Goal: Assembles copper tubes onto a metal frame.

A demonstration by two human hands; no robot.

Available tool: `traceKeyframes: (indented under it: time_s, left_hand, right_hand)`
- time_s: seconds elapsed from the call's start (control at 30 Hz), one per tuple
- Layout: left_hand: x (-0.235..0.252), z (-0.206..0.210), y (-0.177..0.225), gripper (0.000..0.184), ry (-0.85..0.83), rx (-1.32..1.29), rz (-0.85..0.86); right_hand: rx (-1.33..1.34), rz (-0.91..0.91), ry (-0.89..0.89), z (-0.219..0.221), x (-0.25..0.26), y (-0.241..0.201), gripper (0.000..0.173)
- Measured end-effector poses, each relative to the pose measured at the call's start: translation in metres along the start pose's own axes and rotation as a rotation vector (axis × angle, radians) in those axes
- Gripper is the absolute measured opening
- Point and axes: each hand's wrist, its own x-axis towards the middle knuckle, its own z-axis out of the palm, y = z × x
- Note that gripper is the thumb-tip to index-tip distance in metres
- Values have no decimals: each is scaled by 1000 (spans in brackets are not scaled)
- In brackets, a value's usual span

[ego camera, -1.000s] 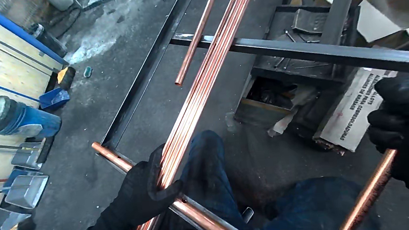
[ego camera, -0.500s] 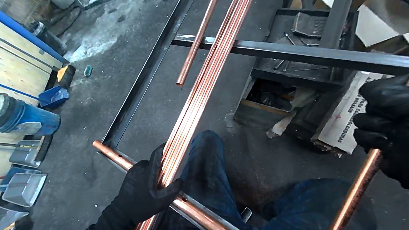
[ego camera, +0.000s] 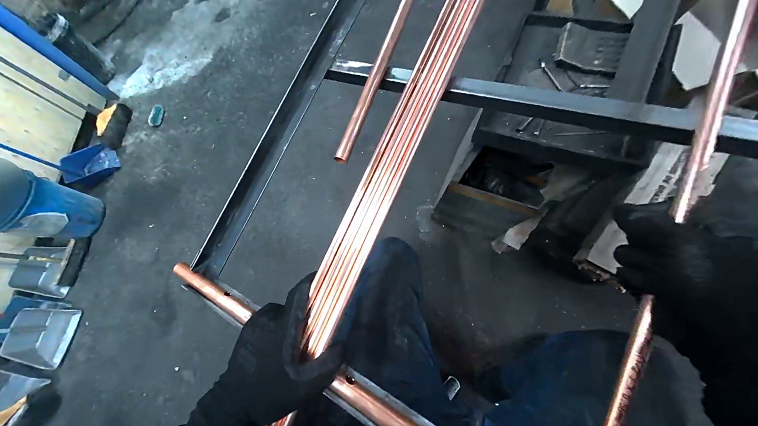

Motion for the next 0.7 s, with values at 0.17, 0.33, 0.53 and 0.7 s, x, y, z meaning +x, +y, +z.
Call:
traceKeyframes:
  time_s: [0.17,0.33,0.53,0.7]
  left_hand:
    - [0,2,-2,88,22,9,15]
    - [0,1,0,89,0,-9,-4]
    - [1,0,1,90,-17,-4,-2]
    - [0,-1,2,88,28,14,13]
  right_hand:
    - [636,12,-553,-21,11,17,27]
    - [33,63,19,0,-1,9,10]
    - [36,54,0,0,-2,6,8]
    - [727,8,-622,-2,2,8,28]
